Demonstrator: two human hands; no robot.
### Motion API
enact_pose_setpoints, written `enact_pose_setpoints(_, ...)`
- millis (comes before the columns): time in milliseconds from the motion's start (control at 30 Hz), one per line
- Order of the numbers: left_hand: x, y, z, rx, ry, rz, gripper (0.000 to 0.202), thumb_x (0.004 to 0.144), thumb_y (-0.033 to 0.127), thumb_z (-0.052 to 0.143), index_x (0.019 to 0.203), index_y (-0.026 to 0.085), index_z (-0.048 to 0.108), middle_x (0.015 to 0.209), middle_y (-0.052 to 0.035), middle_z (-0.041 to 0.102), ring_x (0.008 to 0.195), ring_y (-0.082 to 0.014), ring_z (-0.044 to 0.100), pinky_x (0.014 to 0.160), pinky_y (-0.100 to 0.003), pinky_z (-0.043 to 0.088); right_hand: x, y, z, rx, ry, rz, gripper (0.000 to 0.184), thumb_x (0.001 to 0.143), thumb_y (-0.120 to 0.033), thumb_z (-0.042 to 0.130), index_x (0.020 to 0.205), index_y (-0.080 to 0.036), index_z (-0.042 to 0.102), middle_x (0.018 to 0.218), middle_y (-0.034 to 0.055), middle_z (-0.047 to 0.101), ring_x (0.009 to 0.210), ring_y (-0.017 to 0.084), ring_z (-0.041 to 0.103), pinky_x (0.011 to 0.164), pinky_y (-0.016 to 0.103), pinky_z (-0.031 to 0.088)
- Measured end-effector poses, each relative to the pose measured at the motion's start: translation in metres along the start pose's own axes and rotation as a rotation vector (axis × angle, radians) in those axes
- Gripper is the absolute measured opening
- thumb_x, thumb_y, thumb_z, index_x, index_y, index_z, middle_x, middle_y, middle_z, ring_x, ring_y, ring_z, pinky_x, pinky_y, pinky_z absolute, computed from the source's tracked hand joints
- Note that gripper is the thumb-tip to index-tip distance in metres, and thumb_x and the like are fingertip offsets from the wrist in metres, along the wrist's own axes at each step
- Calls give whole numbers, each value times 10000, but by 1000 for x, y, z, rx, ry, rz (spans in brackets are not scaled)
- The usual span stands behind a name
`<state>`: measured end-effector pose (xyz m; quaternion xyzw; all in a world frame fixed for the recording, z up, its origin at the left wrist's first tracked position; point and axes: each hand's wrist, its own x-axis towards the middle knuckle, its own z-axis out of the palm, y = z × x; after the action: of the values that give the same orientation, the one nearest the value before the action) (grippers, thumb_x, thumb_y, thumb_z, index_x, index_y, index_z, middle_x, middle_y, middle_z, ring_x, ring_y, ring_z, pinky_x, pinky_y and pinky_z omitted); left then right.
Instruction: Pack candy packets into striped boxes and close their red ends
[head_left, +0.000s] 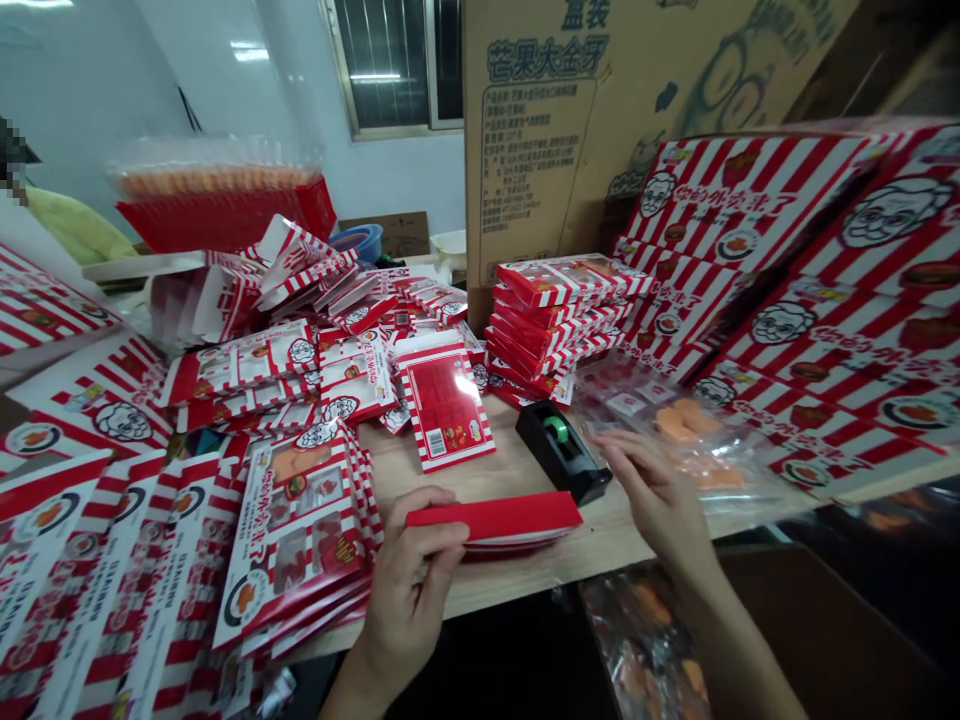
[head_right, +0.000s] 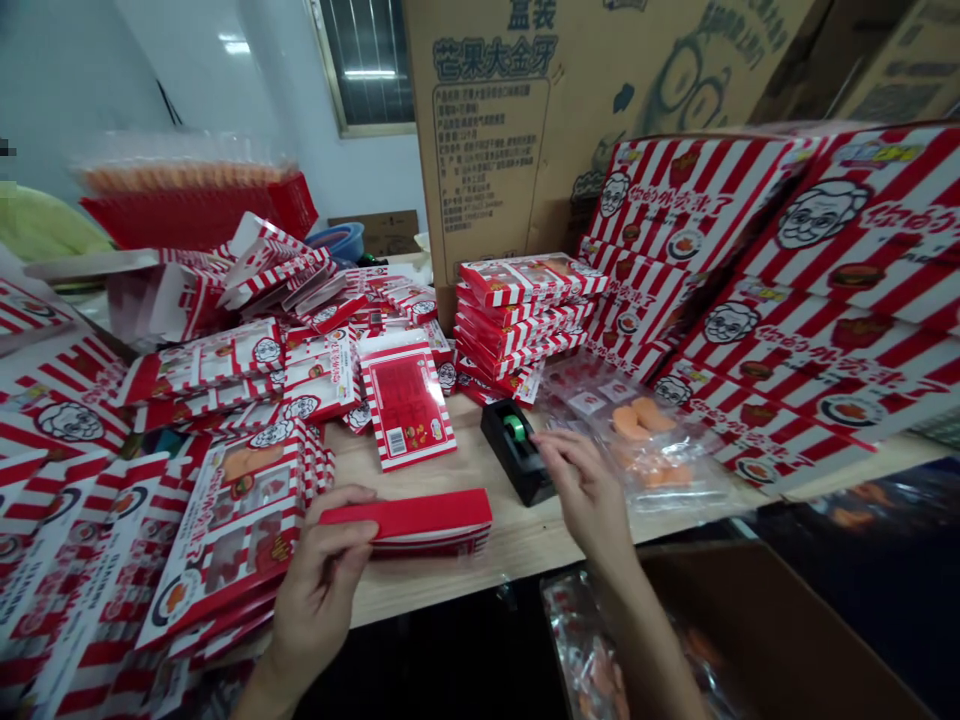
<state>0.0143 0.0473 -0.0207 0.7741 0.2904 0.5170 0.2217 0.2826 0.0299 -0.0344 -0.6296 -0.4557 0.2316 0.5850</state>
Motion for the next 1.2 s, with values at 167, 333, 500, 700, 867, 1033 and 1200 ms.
enact_pose_setpoints(167,0,-1,3,-55,57,-1,167,879,113,499,1008,215,526,1017,-46,585,995,-135,575,819,-239,484,21,37,-11,-94,-105,294,424,532,-586,713,572,-166,672,497,16,569,431,148,484,422,284,391)
enact_pose_setpoints(333,5,-3,7,-82,117,-42,105,888,156,514,975,214,523,952,-32,595,930,-124,603,757,-217,502,6,36,-16,14,-126,359,505,496,-638,716,649,-158,676,651,42,642,564,159,582,529,288,483)
enact_pose_setpoints(500,7,-2,6,-90,108,-62,93,887,178,520,970,216,531,976,-40,613,924,-131,618,721,-221,511,-22,61,-10,7,54,343,512,532,-672,661,639,-173,632,838,99,663,765,228,628,706,366,516)
enact_pose_setpoints(700,6,1,5,-86,96,-77,96,865,164,548,944,211,522,1004,-50,620,973,-157,619,791,-287,516,-26,82,4,-117,181,388,346,549,-542,658,558,-213,549,524,58,589,521,227,572,542,371,471)
enact_pose_setpoints(867,-2,7,6,112,137,-27,148,835,134,580,954,202,524,1005,-56,596,942,-163,626,757,-284,533,-55,29,4,-50,88,388,355,629,-553,630,593,-204,571,475,-1,533,419,159,492,444,295,422)
enact_pose_setpoints(1033,7,21,1,179,28,48,131,829,128,582,924,198,524,916,-35,597,850,-139,634,731,-245,532,-94,-58,39,301,-83,243,277,770,-452,622,686,-189,611,556,-22,546,431,92,453,429,212,370)
enact_pose_setpoints(1200,22,39,-12,266,-241,133,268,859,118,517,1110,204,558,906,-47,612,820,-139,636,705,-221,533,-87,-92,74,299,-73,327,424,738,-502,631,494,-177,509,407,-43,440,375,76,379,402,205,333)
